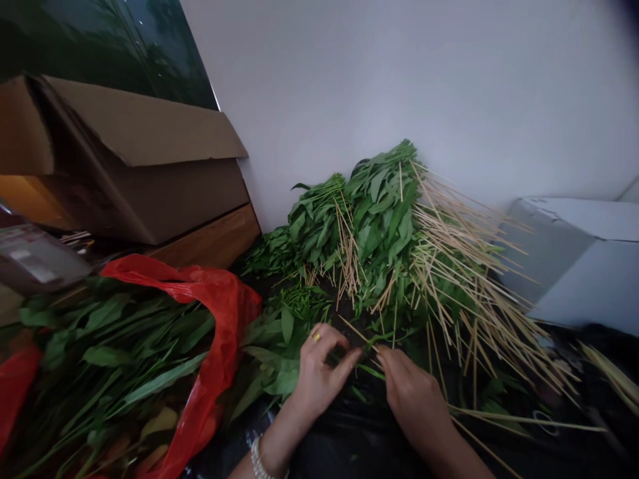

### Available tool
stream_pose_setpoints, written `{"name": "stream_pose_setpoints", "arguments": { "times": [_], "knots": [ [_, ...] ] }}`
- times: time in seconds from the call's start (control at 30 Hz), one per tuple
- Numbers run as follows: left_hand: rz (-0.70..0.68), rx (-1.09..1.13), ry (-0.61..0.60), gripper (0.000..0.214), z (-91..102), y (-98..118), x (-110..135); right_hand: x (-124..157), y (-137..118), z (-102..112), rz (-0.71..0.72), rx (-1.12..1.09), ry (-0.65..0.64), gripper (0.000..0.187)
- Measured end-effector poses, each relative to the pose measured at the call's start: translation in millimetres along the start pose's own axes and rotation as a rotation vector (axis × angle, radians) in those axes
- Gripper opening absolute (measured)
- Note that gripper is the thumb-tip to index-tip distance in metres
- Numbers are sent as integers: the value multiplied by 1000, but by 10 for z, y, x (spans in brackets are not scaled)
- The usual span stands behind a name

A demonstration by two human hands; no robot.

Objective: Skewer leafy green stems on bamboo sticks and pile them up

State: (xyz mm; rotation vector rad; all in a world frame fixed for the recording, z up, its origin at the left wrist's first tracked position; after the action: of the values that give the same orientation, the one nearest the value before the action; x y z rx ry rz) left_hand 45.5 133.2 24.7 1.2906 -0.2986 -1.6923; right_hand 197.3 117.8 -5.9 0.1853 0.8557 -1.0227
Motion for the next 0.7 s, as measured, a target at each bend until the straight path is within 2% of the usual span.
{"name": "stream_pose_setpoints", "arguments": {
  "times": [0.07,0.13,0.27,0.33,0.43,0.6,0.7],
  "knots": [
    [-162,-92,-128,4,-62,134,51,5,24,-23,-9,11,-27,30],
    [-267,-192,-279,9,-170,203,125,8,37,-37,-17,20,-48,31],
    [-329,-414,-469,18,-385,168,255,3,49,-39,-43,36,-60,33],
    [-317,-516,-491,19,-465,109,294,-2,49,-38,-49,41,-66,32],
    [-288,-624,-461,19,-543,29,328,-3,44,-49,-42,37,-95,33],
    [-279,-678,-435,29,-608,-42,360,7,51,-70,-52,44,-136,34],
    [-240,-707,-458,22,-623,-92,359,17,47,-91,-50,50,-154,34]
  ]
}}
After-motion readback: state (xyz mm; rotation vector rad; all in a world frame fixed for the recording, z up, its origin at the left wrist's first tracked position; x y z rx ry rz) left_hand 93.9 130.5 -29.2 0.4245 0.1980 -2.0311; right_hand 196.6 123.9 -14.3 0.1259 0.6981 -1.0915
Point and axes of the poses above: each hand's wrist, its own x-axis away from the middle knuckle, its own z-axis out of the back of the hand, y = z × x, the point moved 6 cm from there along -x, towards the middle knuckle, and after that the axes turned 5 degrees about y, right-handed, at the moved point
